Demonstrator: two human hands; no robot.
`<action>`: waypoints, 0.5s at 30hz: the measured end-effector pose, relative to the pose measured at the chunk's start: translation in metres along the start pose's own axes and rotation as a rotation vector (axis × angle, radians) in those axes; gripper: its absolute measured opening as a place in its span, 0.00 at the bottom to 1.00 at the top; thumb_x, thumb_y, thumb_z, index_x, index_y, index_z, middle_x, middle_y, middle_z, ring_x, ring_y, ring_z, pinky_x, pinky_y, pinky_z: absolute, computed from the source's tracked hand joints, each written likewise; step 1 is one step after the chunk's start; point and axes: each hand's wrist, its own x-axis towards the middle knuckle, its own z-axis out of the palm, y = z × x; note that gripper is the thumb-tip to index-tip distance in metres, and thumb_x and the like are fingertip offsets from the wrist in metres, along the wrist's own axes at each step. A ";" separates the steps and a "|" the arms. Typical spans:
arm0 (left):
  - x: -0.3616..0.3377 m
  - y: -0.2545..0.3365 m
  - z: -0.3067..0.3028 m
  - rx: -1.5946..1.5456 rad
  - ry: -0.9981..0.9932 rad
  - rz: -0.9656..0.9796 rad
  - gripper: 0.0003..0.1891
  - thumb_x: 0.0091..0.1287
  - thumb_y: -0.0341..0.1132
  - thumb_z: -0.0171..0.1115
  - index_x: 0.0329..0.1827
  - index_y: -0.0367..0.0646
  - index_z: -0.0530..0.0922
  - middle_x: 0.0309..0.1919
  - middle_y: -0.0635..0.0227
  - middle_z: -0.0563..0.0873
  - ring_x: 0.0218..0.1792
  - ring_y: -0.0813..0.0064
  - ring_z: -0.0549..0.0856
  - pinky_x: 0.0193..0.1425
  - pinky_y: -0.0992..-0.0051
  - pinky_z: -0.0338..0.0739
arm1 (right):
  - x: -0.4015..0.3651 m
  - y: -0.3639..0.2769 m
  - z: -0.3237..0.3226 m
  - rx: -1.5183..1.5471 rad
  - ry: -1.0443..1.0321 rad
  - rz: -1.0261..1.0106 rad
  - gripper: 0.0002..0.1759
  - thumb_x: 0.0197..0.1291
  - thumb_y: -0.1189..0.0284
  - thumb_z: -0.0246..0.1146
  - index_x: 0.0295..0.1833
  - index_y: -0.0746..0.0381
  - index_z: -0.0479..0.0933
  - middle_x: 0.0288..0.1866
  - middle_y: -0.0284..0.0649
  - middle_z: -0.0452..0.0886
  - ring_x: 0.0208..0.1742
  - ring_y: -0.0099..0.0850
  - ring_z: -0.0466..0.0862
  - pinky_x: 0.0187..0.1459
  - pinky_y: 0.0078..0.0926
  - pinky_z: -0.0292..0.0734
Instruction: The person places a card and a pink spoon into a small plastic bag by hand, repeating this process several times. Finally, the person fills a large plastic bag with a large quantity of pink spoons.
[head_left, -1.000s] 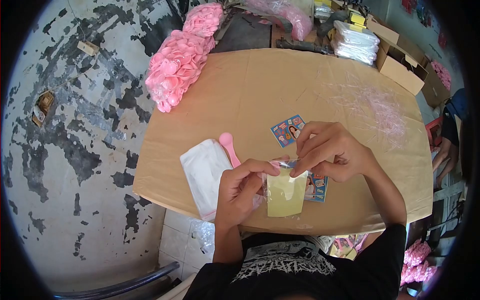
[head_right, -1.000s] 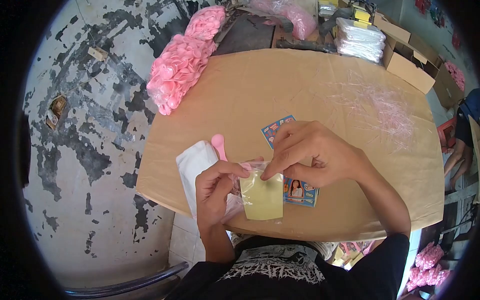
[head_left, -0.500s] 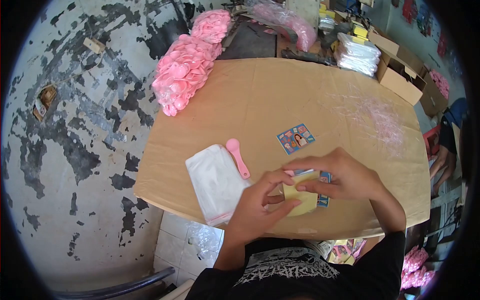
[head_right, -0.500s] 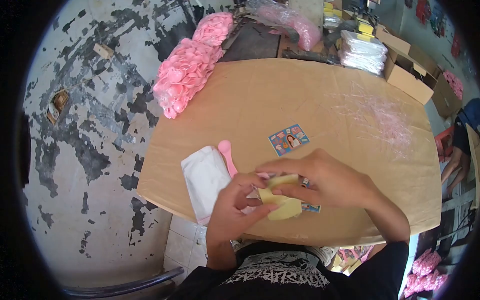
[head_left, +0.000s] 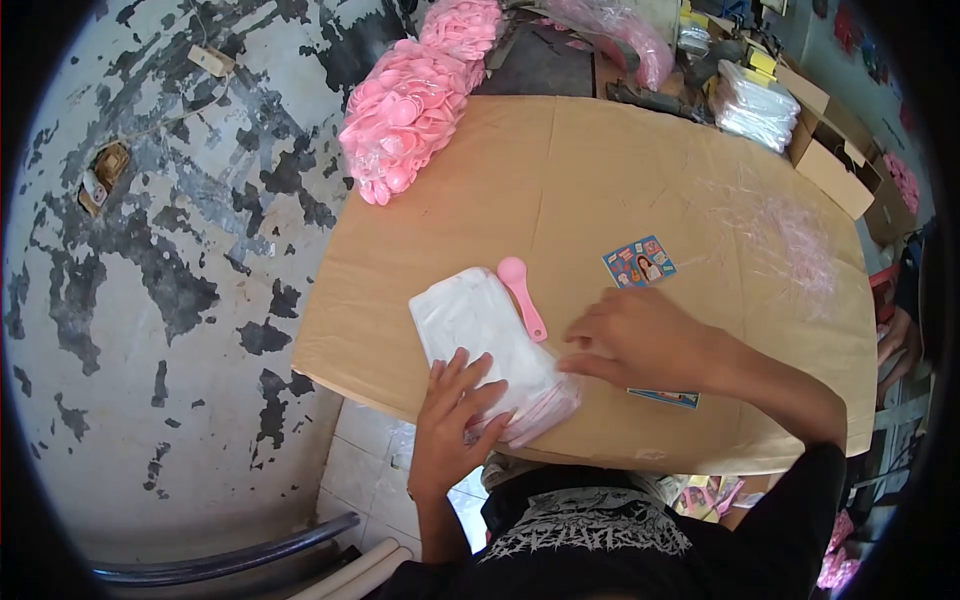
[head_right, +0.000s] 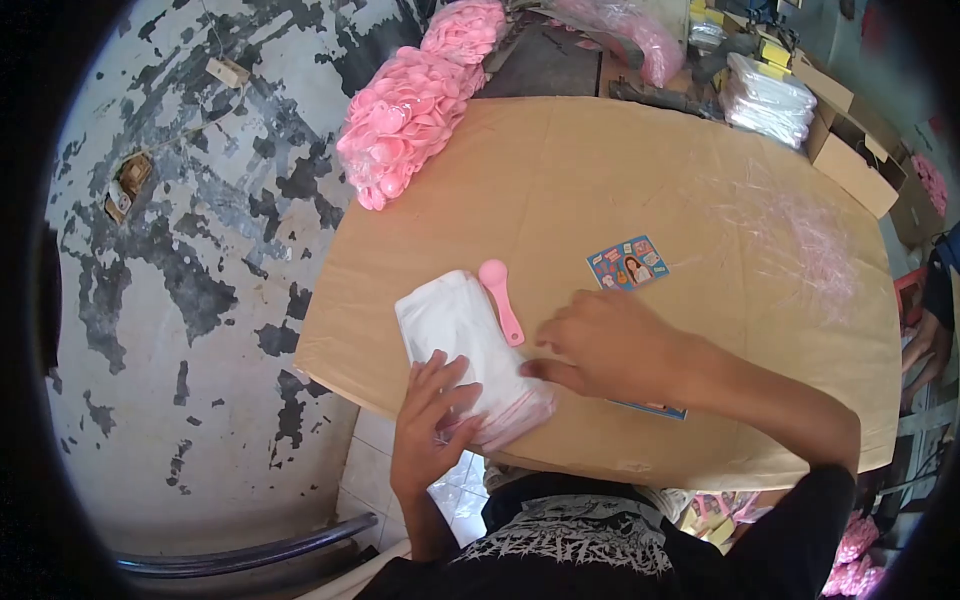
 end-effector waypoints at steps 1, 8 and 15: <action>-0.002 0.000 0.000 -0.001 0.004 -0.002 0.20 0.54 0.29 0.73 0.52 0.44 0.86 0.65 0.58 0.80 0.74 0.51 0.69 0.78 0.49 0.54 | 0.013 -0.002 0.011 0.045 -0.078 0.056 0.15 0.64 0.59 0.67 0.41 0.60 0.85 0.32 0.42 0.86 0.36 0.40 0.85 0.43 0.38 0.79; -0.014 -0.004 0.010 0.039 0.152 0.044 0.12 0.58 0.28 0.72 0.46 0.45 0.87 0.55 0.63 0.86 0.65 0.54 0.79 0.74 0.47 0.63 | 0.042 0.009 0.029 0.328 -0.263 0.104 0.15 0.66 0.61 0.65 0.40 0.64 0.84 0.31 0.44 0.87 0.32 0.40 0.87 0.39 0.36 0.79; -0.013 -0.001 0.007 0.021 0.110 0.018 0.08 0.60 0.31 0.72 0.42 0.46 0.88 0.52 0.64 0.87 0.64 0.57 0.81 0.74 0.46 0.64 | 0.015 0.019 -0.003 0.372 0.012 0.136 0.12 0.69 0.67 0.62 0.46 0.64 0.84 0.29 0.44 0.85 0.29 0.34 0.85 0.36 0.30 0.77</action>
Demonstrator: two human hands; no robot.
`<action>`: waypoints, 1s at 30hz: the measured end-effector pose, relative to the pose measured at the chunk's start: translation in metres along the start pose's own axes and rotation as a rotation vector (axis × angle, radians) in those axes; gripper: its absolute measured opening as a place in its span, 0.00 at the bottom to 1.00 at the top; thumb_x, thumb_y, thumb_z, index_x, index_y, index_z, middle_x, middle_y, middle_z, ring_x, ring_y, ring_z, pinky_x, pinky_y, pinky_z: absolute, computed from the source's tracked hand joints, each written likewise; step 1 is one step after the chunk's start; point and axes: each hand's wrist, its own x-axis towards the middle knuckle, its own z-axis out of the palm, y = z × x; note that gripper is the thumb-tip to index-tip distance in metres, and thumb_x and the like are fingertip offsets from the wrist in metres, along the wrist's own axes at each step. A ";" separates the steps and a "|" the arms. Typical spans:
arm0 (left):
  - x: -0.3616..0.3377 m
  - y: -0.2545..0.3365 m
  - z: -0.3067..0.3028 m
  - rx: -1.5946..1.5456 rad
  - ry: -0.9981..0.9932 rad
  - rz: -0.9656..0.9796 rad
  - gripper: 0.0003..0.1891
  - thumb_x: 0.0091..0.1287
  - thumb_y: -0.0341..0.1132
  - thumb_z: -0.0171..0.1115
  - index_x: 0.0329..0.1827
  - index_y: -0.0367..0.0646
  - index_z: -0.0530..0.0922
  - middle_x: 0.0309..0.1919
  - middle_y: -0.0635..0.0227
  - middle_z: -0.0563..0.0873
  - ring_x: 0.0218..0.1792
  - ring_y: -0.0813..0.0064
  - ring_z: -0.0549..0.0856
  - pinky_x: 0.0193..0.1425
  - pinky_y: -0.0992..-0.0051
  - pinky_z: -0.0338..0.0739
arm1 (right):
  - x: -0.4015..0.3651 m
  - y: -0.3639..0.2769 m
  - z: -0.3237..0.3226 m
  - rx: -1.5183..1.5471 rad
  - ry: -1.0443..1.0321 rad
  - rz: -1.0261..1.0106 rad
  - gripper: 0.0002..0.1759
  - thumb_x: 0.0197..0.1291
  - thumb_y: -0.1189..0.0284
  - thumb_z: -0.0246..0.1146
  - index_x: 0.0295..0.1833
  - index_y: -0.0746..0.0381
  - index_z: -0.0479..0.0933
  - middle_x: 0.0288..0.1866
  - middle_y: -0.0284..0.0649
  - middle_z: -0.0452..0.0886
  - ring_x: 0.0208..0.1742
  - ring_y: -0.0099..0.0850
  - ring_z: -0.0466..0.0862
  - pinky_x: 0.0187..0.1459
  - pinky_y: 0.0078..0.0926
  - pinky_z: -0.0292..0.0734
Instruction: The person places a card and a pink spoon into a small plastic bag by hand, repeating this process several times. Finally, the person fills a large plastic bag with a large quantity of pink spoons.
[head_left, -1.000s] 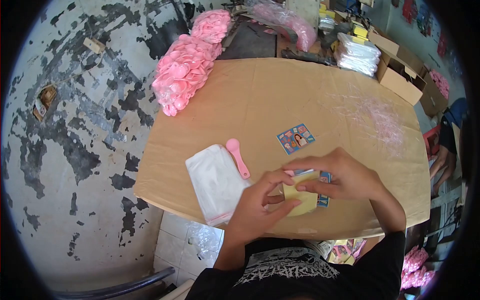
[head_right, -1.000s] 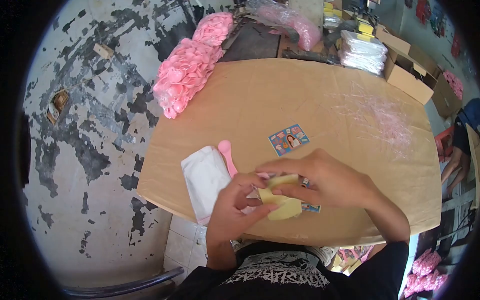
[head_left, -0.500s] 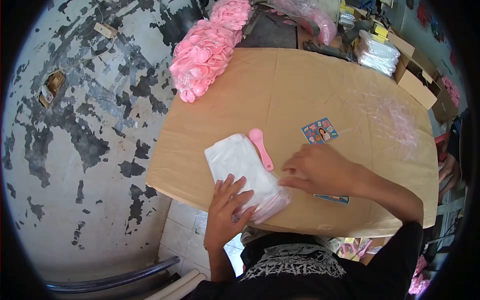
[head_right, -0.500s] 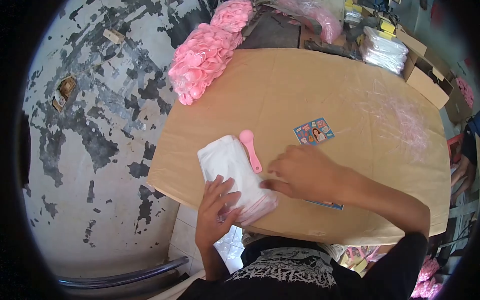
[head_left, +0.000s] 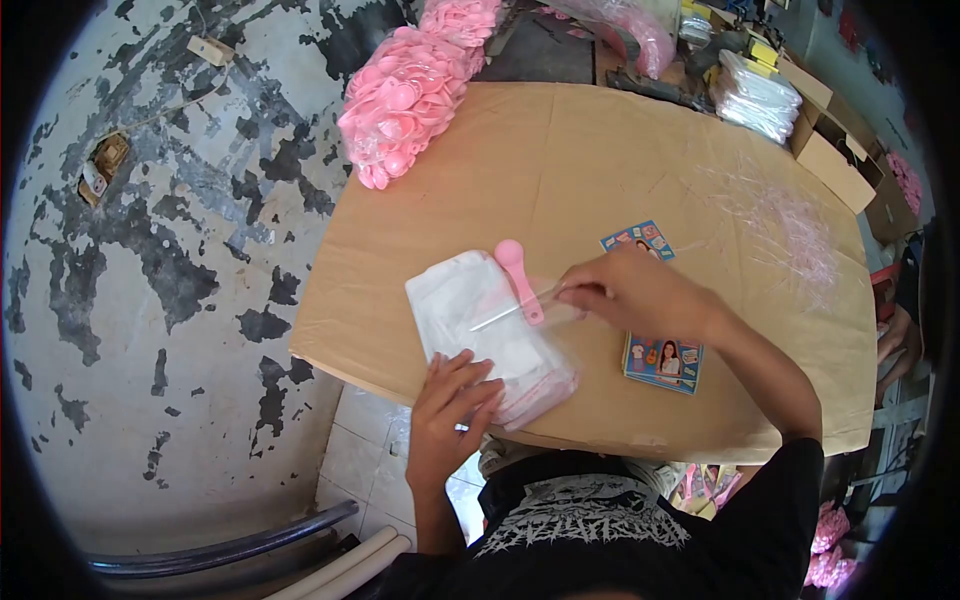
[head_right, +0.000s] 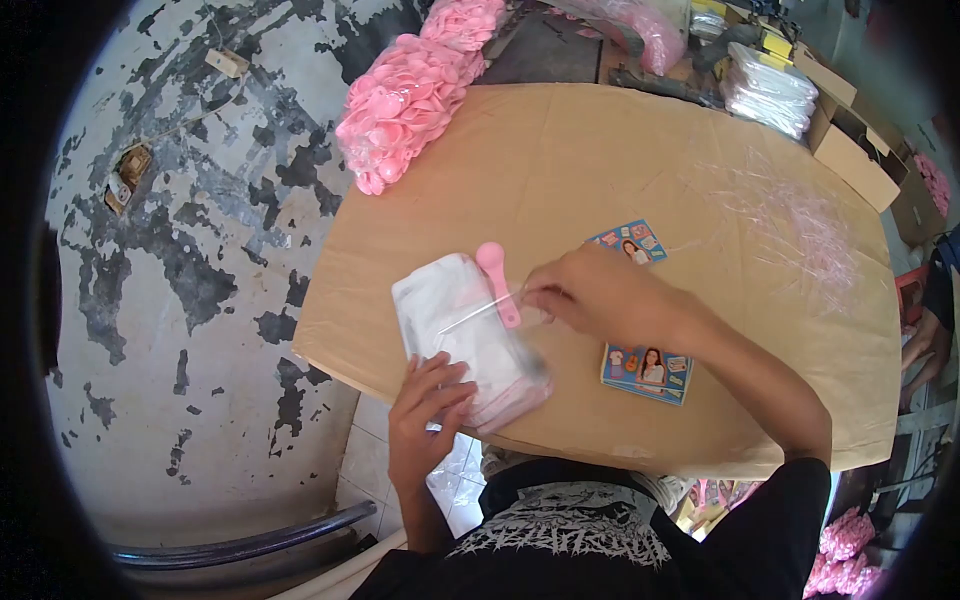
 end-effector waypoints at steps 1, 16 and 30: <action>0.003 0.004 -0.004 0.041 -0.024 0.005 0.09 0.61 0.32 0.71 0.44 0.45 0.87 0.53 0.64 0.87 0.64 0.56 0.80 0.74 0.47 0.62 | -0.007 -0.005 -0.012 0.037 0.025 0.013 0.12 0.69 0.67 0.62 0.46 0.64 0.84 0.29 0.44 0.85 0.29 0.34 0.85 0.35 0.30 0.77; 0.055 0.087 0.066 -1.360 0.147 -0.523 0.16 0.78 0.31 0.54 0.64 0.33 0.69 0.52 0.48 0.84 0.56 0.58 0.86 0.62 0.60 0.82 | -0.067 0.084 -0.043 -0.346 0.297 -0.004 0.15 0.64 0.67 0.66 0.53 0.62 0.82 0.50 0.47 0.84 0.51 0.42 0.84 0.51 0.36 0.78; 0.074 0.072 0.063 -1.288 0.470 -0.501 0.18 0.77 0.33 0.55 0.64 0.30 0.72 0.52 0.54 0.85 0.54 0.63 0.86 0.62 0.61 0.83 | -0.059 0.038 -0.039 0.245 0.181 -0.072 0.10 0.68 0.71 0.65 0.50 0.64 0.79 0.35 0.41 0.88 0.37 0.25 0.88 0.38 0.25 0.80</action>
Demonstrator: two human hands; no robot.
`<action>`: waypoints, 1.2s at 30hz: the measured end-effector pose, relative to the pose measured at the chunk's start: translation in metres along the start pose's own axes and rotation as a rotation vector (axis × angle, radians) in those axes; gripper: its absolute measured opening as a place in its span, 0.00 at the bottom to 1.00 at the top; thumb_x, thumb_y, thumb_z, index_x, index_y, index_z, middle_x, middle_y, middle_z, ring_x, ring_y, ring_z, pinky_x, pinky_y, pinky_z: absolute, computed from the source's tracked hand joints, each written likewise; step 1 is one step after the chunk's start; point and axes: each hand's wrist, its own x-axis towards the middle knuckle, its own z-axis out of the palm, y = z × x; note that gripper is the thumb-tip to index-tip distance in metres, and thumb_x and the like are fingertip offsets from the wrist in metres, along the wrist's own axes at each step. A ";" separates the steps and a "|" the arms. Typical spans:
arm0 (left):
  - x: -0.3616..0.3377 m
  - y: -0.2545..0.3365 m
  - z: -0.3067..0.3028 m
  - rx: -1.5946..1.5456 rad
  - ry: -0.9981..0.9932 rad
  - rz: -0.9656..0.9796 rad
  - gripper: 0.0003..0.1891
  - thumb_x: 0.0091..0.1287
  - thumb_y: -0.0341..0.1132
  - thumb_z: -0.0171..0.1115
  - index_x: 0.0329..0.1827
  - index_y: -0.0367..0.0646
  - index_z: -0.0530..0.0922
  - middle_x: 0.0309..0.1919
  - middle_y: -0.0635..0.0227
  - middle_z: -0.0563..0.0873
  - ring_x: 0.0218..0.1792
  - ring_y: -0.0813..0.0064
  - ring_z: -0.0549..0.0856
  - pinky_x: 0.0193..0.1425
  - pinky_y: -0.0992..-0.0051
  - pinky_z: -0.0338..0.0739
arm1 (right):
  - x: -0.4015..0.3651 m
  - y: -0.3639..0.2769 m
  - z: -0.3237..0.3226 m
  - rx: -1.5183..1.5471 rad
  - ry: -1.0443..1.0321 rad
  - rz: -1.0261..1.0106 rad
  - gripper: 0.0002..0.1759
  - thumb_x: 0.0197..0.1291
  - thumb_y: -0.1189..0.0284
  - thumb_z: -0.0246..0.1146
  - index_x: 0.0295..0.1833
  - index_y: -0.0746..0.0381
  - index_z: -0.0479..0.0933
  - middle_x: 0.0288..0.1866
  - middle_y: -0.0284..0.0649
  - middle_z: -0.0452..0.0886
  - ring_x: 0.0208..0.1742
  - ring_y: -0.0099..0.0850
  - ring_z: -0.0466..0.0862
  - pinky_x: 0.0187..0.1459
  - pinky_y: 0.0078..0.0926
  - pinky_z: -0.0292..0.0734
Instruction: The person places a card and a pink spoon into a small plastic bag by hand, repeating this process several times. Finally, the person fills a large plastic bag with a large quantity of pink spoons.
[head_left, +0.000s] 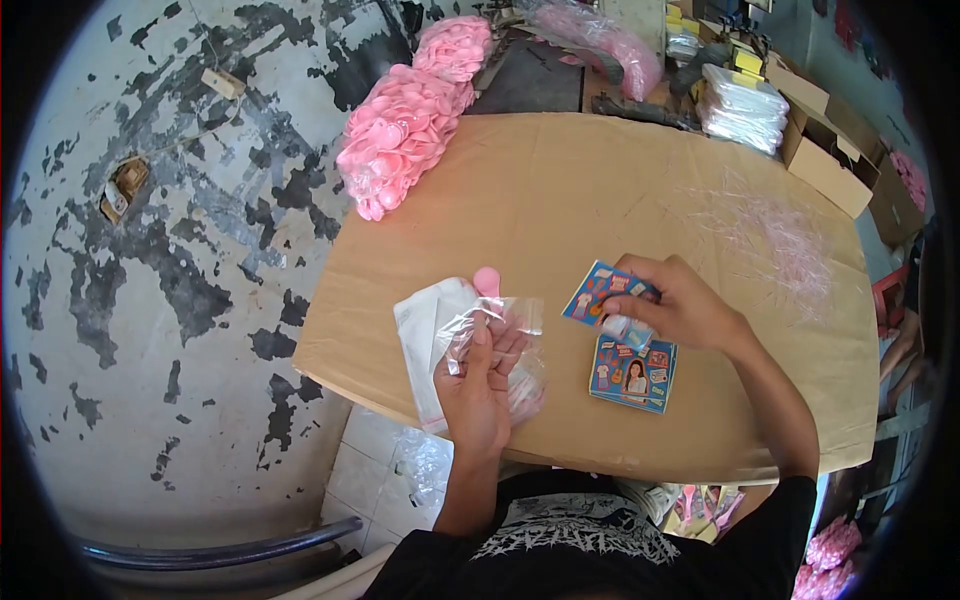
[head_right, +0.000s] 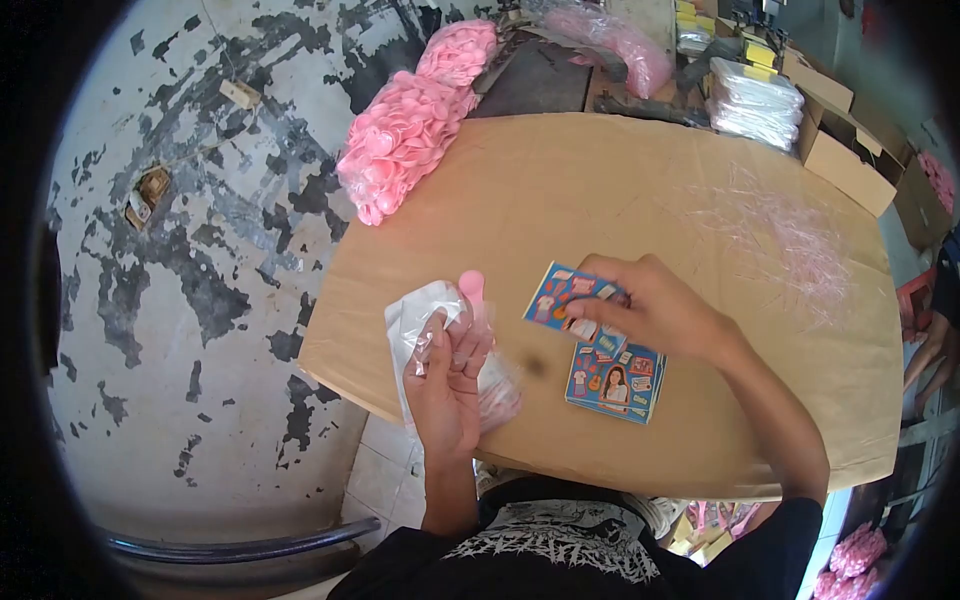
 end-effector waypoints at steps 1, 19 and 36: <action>0.001 -0.001 -0.001 0.023 -0.013 -0.005 0.20 0.78 0.34 0.54 0.67 0.30 0.70 0.53 0.53 0.85 0.56 0.62 0.86 0.62 0.61 0.83 | -0.002 -0.009 0.006 0.025 0.004 -0.026 0.09 0.69 0.71 0.64 0.50 0.63 0.79 0.35 0.41 0.88 0.37 0.23 0.88 0.36 0.24 0.80; -0.007 0.007 -0.009 0.121 -0.429 -0.028 0.18 0.71 0.26 0.64 0.62 0.32 0.78 0.67 0.55 0.77 0.68 0.71 0.75 0.69 0.72 0.71 | 0.004 -0.059 0.051 0.151 -0.173 0.190 0.10 0.66 0.72 0.64 0.50 0.63 0.81 0.26 0.38 0.82 0.25 0.22 0.77 0.31 0.24 0.74; 0.003 -0.004 -0.051 -0.127 -0.552 0.451 0.22 0.63 0.37 0.72 0.54 0.47 0.70 0.71 0.47 0.70 0.75 0.48 0.66 0.80 0.48 0.53 | 0.046 -0.060 0.075 0.158 -0.505 -0.064 0.08 0.61 0.70 0.64 0.44 0.60 0.81 0.29 0.40 0.82 0.29 0.32 0.79 0.35 0.30 0.73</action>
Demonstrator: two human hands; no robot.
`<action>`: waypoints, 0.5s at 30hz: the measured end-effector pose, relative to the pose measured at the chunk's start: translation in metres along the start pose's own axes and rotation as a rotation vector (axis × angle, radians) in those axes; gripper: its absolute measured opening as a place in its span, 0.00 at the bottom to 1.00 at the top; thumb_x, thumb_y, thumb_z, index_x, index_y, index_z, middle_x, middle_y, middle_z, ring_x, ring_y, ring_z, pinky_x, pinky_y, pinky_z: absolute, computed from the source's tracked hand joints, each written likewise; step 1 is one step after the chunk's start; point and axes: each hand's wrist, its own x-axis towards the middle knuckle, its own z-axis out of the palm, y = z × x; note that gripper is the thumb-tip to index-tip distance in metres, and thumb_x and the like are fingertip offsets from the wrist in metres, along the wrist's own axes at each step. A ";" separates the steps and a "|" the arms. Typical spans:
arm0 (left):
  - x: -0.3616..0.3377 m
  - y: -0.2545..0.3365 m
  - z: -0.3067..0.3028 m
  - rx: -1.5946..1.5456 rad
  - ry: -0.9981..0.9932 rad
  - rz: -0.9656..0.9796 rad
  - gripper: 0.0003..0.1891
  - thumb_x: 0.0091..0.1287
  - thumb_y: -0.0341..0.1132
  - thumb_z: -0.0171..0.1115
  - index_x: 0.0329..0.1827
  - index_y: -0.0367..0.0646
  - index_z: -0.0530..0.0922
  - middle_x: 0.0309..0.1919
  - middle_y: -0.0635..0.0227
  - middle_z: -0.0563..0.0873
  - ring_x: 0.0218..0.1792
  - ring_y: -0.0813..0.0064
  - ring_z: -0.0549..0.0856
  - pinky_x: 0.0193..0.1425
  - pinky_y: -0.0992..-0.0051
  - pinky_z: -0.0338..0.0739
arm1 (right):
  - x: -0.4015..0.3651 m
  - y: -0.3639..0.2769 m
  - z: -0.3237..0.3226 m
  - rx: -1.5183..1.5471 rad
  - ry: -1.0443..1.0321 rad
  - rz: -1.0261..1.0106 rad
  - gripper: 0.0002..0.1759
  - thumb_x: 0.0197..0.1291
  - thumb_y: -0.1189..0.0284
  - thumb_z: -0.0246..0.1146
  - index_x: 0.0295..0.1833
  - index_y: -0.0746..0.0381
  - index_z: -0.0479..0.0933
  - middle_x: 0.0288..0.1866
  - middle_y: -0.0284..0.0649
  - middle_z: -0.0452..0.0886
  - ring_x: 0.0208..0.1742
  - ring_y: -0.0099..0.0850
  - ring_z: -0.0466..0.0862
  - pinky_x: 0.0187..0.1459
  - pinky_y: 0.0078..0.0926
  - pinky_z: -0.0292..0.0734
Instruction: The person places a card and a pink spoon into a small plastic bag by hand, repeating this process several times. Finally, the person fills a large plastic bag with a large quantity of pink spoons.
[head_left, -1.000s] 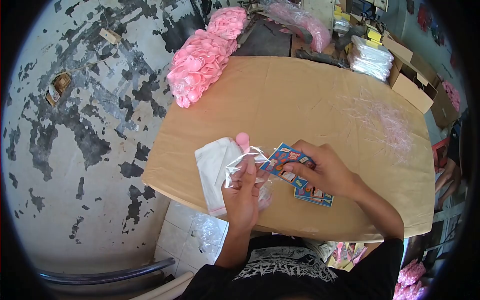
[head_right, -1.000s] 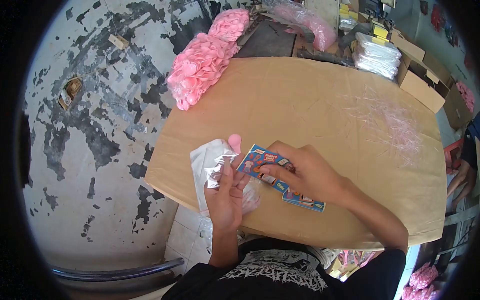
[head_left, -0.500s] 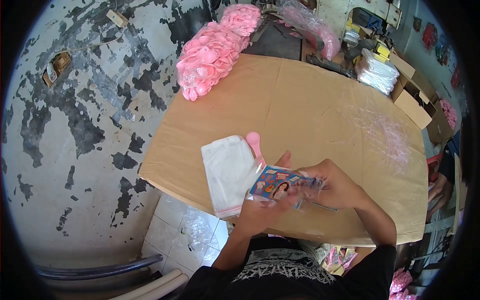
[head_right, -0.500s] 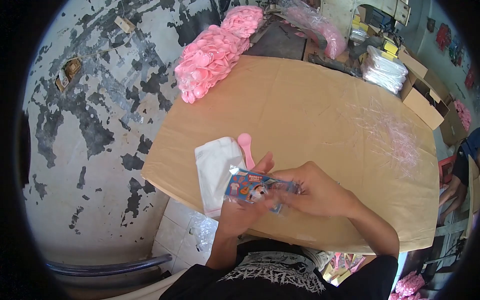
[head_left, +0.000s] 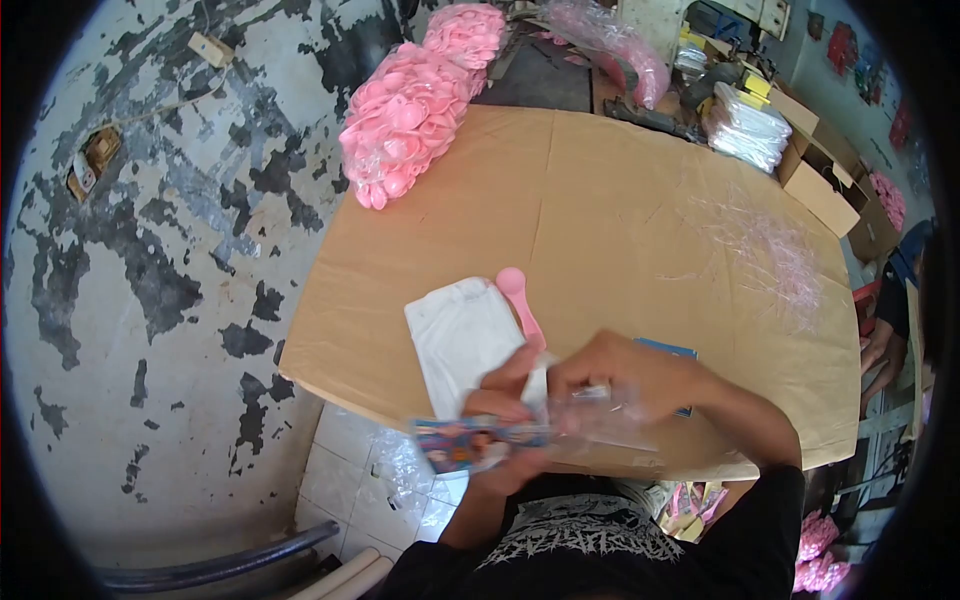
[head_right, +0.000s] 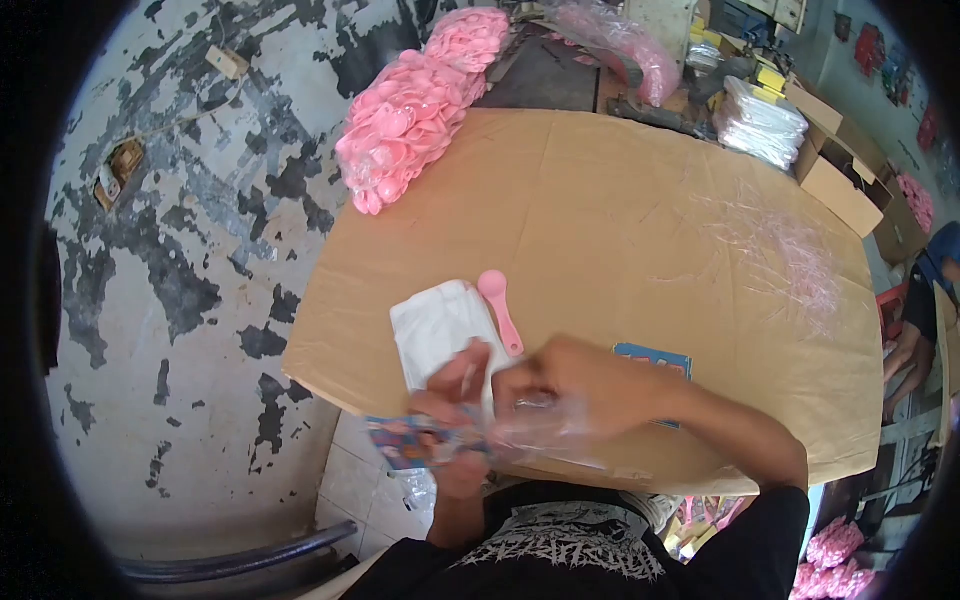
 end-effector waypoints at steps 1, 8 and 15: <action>0.004 0.005 -0.004 -0.011 0.063 0.021 0.23 0.62 0.34 0.73 0.56 0.47 0.70 0.69 0.48 0.72 0.74 0.48 0.67 0.80 0.47 0.54 | 0.005 0.003 -0.011 -0.083 0.079 0.073 0.08 0.62 0.69 0.62 0.44 0.59 0.81 0.31 0.40 0.83 0.31 0.34 0.80 0.36 0.31 0.74; 0.023 0.020 -0.004 0.121 0.247 -0.021 0.29 0.60 0.23 0.69 0.64 0.45 0.69 0.65 0.50 0.77 0.70 0.48 0.73 0.76 0.45 0.62 | 0.026 0.070 -0.040 -0.865 0.102 0.126 0.13 0.60 0.70 0.65 0.51 0.58 0.80 0.48 0.42 0.80 0.50 0.43 0.81 0.49 0.36 0.78; 0.028 0.016 0.001 0.284 0.327 -0.020 0.29 0.61 0.21 0.67 0.65 0.44 0.68 0.67 0.49 0.75 0.67 0.48 0.76 0.72 0.45 0.68 | 0.005 0.107 -0.033 -0.821 0.370 0.285 0.13 0.60 0.74 0.65 0.51 0.62 0.80 0.46 0.47 0.83 0.47 0.48 0.83 0.51 0.39 0.79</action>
